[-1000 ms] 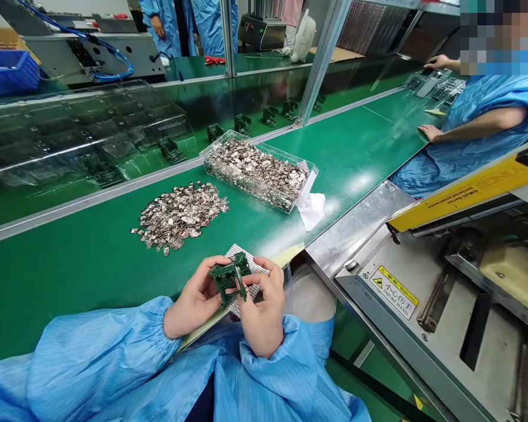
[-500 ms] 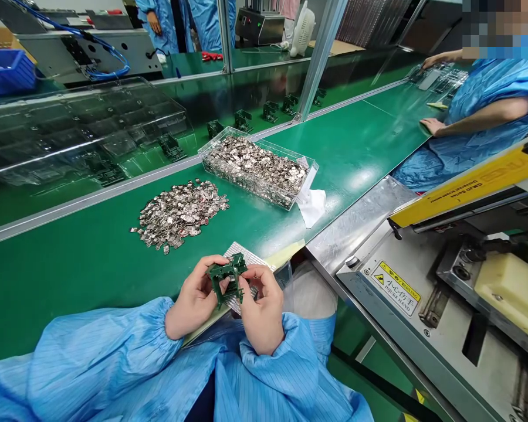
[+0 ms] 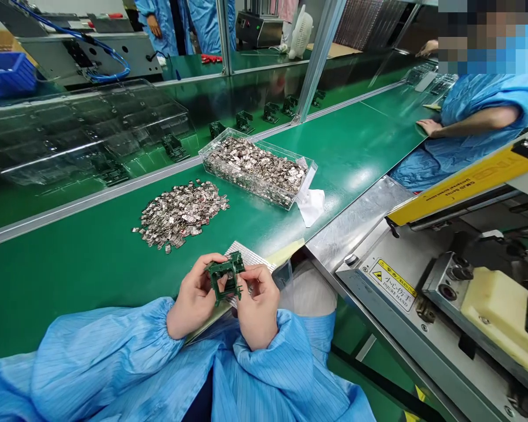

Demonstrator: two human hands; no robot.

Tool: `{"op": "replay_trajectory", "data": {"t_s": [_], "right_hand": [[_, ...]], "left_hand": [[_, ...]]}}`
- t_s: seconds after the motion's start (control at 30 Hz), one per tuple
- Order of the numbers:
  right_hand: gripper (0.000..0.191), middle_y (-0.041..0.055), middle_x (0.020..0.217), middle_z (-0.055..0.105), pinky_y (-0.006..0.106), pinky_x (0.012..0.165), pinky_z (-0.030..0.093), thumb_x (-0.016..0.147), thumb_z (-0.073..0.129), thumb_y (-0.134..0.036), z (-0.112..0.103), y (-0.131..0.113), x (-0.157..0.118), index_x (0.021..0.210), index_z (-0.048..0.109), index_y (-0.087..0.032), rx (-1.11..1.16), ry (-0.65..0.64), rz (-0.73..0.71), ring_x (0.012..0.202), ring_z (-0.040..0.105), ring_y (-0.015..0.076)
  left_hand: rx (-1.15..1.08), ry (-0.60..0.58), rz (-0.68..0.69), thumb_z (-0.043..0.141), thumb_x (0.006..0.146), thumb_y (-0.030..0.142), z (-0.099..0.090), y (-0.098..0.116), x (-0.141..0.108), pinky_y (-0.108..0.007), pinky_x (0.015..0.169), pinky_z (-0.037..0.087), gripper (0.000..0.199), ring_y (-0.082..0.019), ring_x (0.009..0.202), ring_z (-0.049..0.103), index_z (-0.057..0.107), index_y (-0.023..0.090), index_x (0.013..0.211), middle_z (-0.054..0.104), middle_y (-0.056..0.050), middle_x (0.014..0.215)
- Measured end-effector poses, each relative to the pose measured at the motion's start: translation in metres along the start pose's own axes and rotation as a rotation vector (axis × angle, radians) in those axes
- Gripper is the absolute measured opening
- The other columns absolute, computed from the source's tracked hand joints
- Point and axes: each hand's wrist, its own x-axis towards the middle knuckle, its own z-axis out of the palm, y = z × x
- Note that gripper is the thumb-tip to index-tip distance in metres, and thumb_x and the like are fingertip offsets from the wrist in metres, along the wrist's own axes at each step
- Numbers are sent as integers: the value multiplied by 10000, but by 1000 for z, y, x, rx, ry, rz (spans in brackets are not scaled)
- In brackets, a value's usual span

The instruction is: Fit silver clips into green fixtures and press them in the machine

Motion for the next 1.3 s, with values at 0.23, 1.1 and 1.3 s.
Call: {"op": "replay_trajectory", "data": {"t_s": [0.23, 1.1, 1.3], "right_hand": [[129, 19, 789, 649, 260, 639, 526, 784, 717, -280, -2, -7, -5, 750, 620, -202, 29, 6, 40, 721, 626, 158], [502, 3, 555, 556, 280, 550, 371, 887, 521, -576, -68, 68, 0, 544, 592, -216, -380, -223, -7, 540, 497, 153], [266, -6, 524, 633, 267, 463, 358, 816, 700, -424, -86, 33, 3, 632, 713, -233, -538, -285, 36, 461, 532, 160]], "left_hand": [[17, -24, 28, 574, 844, 146, 0, 4, -6, -177, 533, 441, 288, -93, 619, 532, 527, 211, 1120, 589, 17, 793], [-331, -83, -204, 763, 756, 443, 20, -7, 44, -319, 713, 627, 526, -152, 819, 633, 452, 194, 1100, 586, -32, 943], [-344, -104, -101, 686, 831, 448, 19, -9, 41, -262, 644, 593, 470, -126, 734, 605, 438, 204, 1148, 570, -16, 876]]}}
